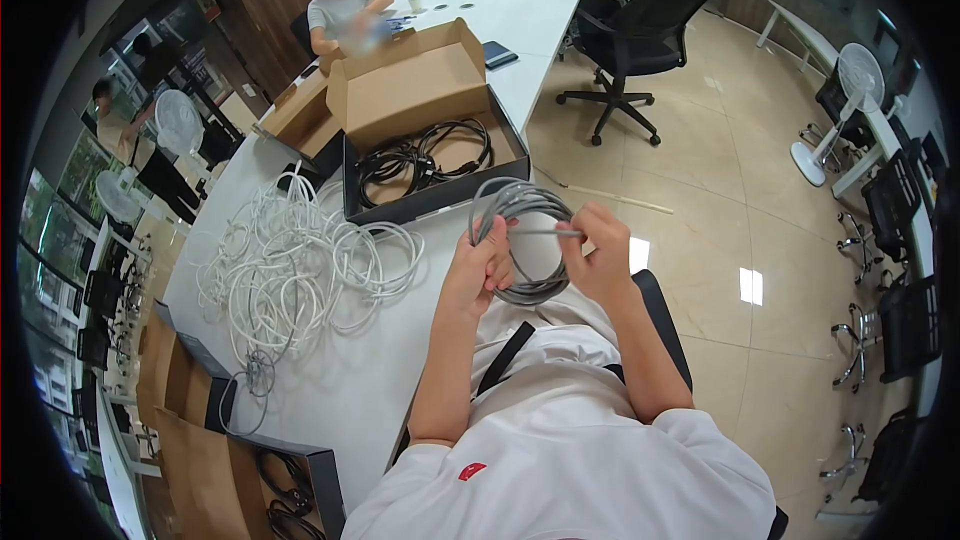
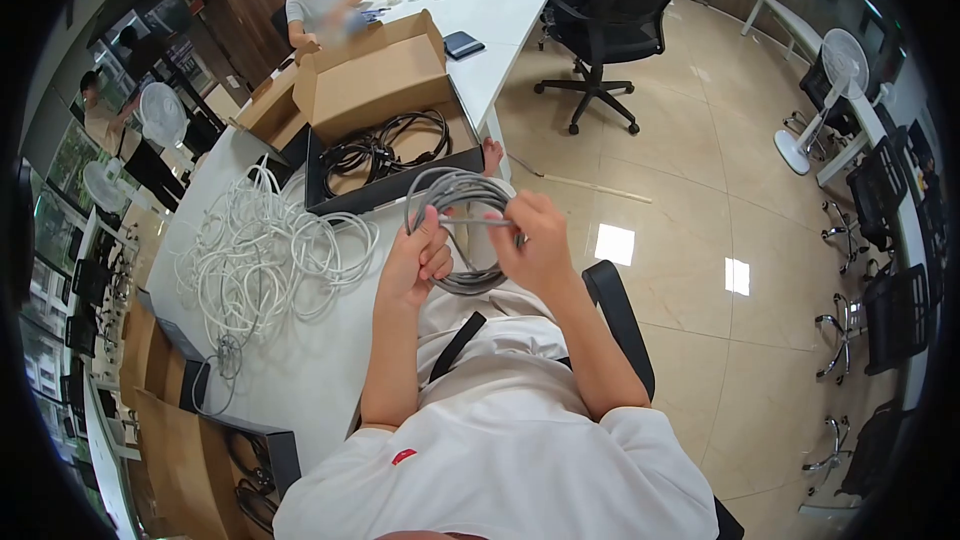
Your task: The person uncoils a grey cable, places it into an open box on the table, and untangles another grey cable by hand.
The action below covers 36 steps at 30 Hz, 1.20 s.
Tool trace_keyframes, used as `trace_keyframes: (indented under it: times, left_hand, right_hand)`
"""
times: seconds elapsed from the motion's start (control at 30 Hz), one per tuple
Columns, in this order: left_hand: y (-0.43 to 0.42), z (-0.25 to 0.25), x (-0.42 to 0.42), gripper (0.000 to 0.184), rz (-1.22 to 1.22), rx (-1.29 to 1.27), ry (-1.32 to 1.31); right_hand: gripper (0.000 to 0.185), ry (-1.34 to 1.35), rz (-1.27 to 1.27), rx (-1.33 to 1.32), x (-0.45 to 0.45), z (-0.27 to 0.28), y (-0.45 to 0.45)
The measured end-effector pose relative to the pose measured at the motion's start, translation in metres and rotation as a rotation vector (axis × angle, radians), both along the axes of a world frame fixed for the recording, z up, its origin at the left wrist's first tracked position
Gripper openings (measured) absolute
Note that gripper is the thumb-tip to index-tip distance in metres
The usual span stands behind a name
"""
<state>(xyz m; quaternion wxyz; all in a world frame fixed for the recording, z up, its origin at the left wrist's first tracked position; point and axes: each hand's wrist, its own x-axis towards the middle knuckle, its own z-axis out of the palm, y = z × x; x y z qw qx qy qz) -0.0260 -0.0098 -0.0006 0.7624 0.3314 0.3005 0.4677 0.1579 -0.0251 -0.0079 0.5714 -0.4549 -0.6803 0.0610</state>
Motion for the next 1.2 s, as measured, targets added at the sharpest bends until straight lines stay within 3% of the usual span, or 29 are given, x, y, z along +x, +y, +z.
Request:
trace_keyframes:
  times: [0.3, 0.4, 0.5, 0.7, 0.93, 0.97, 1.1, 1.2]
  left_hand:
    - [0.004, -0.015, -0.011, 0.032, -0.077, -0.036, -0.099]
    - [0.000, -0.015, -0.004, 0.033, -0.118, -0.030, -0.118]
    - [-0.004, -0.022, 0.005, 0.031, -0.211, -0.034, -0.140]
    - [-0.012, -0.030, 0.011, 0.024, -0.425, -0.083, -0.201]
    - [-0.020, -0.026, 0.004, 0.014, -0.440, -0.075, -0.090]
    - [-0.022, -0.025, 0.003, 0.014, -0.429, -0.079, -0.062]
    - [-0.028, -0.019, 0.003, 0.019, -0.329, -0.053, 0.053]
    - [-0.027, -0.014, 0.005, 0.021, -0.314, -0.016, 0.106]
  right_hand:
    - [0.053, 0.700, 0.404, -0.213, 0.014, -0.011, 0.005]
    - [0.049, 0.933, 0.492, -0.313, 0.025, -0.012, 0.003]
    - [0.043, 1.094, 0.310, -0.239, 0.024, -0.012, 0.007]
    - [0.032, 1.068, 0.402, -0.419, 0.052, -0.012, 0.009]
    - [0.054, 0.876, 0.305, -0.656, 0.031, -0.010, 0.013]
    - [0.047, 0.847, 0.286, -0.697, 0.029, -0.011, 0.013]
    - [0.032, 0.439, 0.240, -0.516, 0.033, -0.028, 0.021]
    - [0.035, 0.241, 0.213, -0.459, 0.030, -0.023, 0.016]
